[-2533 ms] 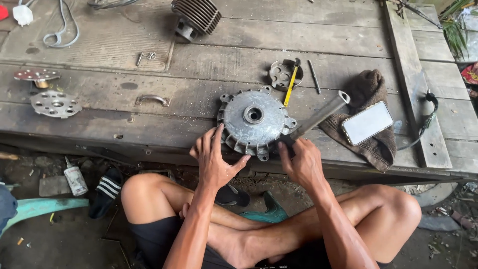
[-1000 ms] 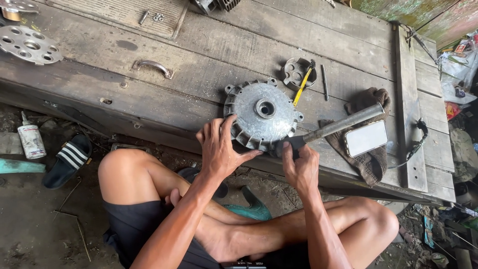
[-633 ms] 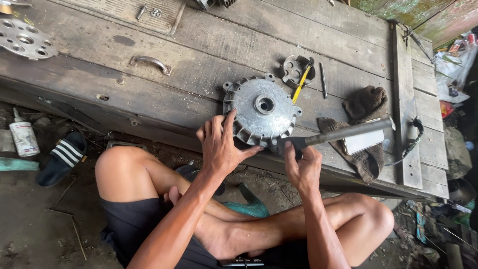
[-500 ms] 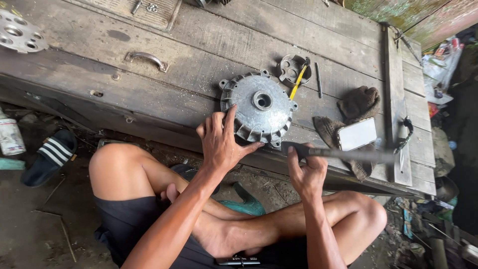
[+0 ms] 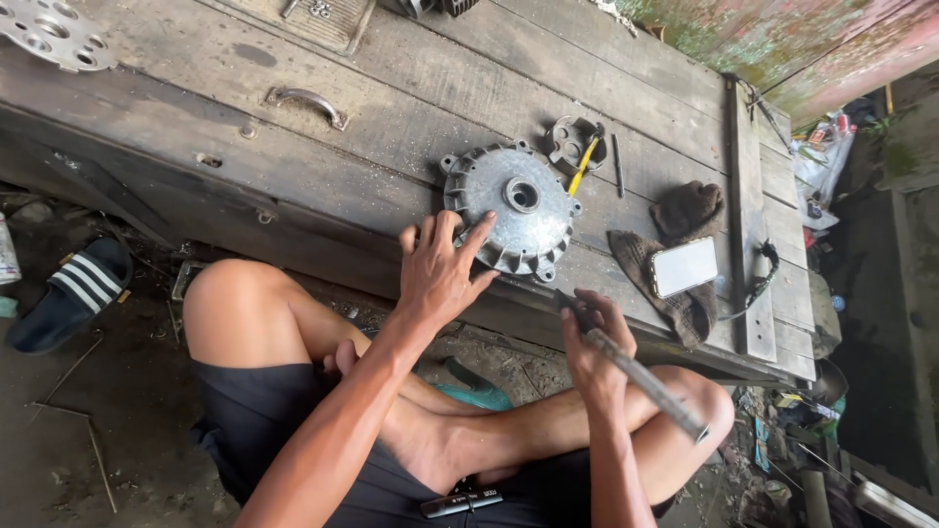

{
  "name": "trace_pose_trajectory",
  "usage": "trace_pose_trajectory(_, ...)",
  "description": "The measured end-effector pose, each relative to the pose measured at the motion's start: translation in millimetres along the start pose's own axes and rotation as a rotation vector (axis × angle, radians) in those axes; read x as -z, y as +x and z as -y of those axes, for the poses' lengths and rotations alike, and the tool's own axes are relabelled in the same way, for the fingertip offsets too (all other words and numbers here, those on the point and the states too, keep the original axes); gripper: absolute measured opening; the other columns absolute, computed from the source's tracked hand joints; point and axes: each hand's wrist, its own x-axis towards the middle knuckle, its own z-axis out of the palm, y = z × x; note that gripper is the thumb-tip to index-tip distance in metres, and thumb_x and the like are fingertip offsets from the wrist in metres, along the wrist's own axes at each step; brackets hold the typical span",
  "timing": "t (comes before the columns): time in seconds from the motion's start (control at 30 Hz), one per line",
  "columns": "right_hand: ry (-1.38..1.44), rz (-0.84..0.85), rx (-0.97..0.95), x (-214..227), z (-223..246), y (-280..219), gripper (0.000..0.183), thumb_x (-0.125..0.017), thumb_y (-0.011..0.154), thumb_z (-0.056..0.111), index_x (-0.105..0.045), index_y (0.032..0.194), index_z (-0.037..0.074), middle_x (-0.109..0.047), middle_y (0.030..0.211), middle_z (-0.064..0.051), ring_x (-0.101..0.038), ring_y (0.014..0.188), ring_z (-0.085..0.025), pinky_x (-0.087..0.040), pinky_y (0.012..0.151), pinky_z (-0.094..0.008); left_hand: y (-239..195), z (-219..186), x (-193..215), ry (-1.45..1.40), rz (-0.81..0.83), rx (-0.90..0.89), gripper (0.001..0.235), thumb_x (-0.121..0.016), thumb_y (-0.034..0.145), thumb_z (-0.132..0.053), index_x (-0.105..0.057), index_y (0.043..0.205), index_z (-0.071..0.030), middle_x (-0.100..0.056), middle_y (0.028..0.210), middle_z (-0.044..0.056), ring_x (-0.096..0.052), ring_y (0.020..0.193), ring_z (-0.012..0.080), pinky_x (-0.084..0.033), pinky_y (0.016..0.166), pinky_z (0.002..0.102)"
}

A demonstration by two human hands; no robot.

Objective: The person sits cross-legged and uses a hammer and a metal rod to repeatedly tap the edges of a circular metal housing placed on a wooden workbench. The person holds the housing steady with one hand while striking it with the other.

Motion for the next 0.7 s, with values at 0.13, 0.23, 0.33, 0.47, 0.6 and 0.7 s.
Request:
trace_pose_trajectory(0.13,0.024,0.005,-0.02,-4.6,-7.1,-7.5,0.023,-0.065,0.095,0.006,-0.071,0.117,0.006,-0.073,0.09,-0.015,-0.07,0.071,-0.019,-0.059,0.066,-0.037,-3.3,-2.0,-1.3,-0.034,-0.028,0.013,0.074,-0.082,0.073,-0.043,-0.057,0.14,-0.024,-0.043,0.108,0.006,-0.049,0.096,0.0273,-0.035,0.085,0.047)
trace_pose_trajectory(0.23,0.099,0.041,0.054,-12.4,-3.7,-8.3,0.021,-0.061,0.094,0.002,-0.07,0.113,0.003,-0.071,0.094,-0.02,-0.072,0.072,-0.026,-0.06,0.067,-0.044,-4.5,-0.1,-2.4,-0.012,-0.042,0.015,0.078,-0.081,0.07,-0.043,-0.055,0.141,-0.023,-0.044,0.11,0.007,-0.049,0.096,0.0273,-0.035,0.086,0.047)
trace_pose_trajectory(0.33,0.116,0.035,0.151,-19.7,-15.5,-12.9,0.024,-0.062,0.09,-0.002,-0.07,0.112,-0.002,-0.069,0.09,-0.02,-0.077,0.069,-0.03,-0.063,0.062,-0.042,-8.2,3.3,5.1,-0.038,0.008,0.044,0.081,-0.08,0.067,-0.043,-0.055,0.142,-0.025,-0.045,0.111,0.006,-0.049,0.096,0.0274,-0.034,0.087,0.049)
trace_pose_trajectory(0.47,0.011,-0.035,0.442,-27.6,-13.0,-11.8,0.017,-0.071,0.088,0.004,-0.073,0.103,-0.003,-0.069,0.081,-0.016,-0.073,0.063,-0.032,-0.058,0.057,-0.041,-8.0,2.6,21.1,-0.084,0.06,0.078,0.08,-0.079,0.066,-0.043,-0.055,0.14,-0.025,-0.043,0.109,0.005,-0.047,0.098,0.0284,-0.034,0.089,0.051)
trace_pose_trajectory(0.6,-0.045,-0.083,0.521,-33.6,0.7,-7.7,0.015,-0.073,0.087,0.001,-0.073,0.101,-0.003,-0.07,0.081,-0.016,-0.072,0.064,-0.032,-0.057,0.059,-0.04,-5.6,-6.9,42.5,-0.244,0.06,0.131,0.09,-0.081,0.062,-0.056,-0.054,0.139,-0.019,-0.043,0.113,0.009,-0.049,0.102,0.0339,-0.034,0.092,0.057)
trace_pose_trajectory(0.7,-0.138,-0.115,0.602,-38.2,-10.7,-9.6,0.012,-0.075,0.087,0.0,-0.073,0.099,-0.002,-0.073,0.086,-0.015,-0.071,0.067,-0.032,-0.057,0.062,-0.041,-3.7,-12.9,36.0,-0.31,0.037,0.193,0.08,-0.071,0.075,-0.067,-0.057,0.135,-0.016,-0.044,0.111,0.013,-0.05,0.102,0.0354,-0.038,0.091,0.059)
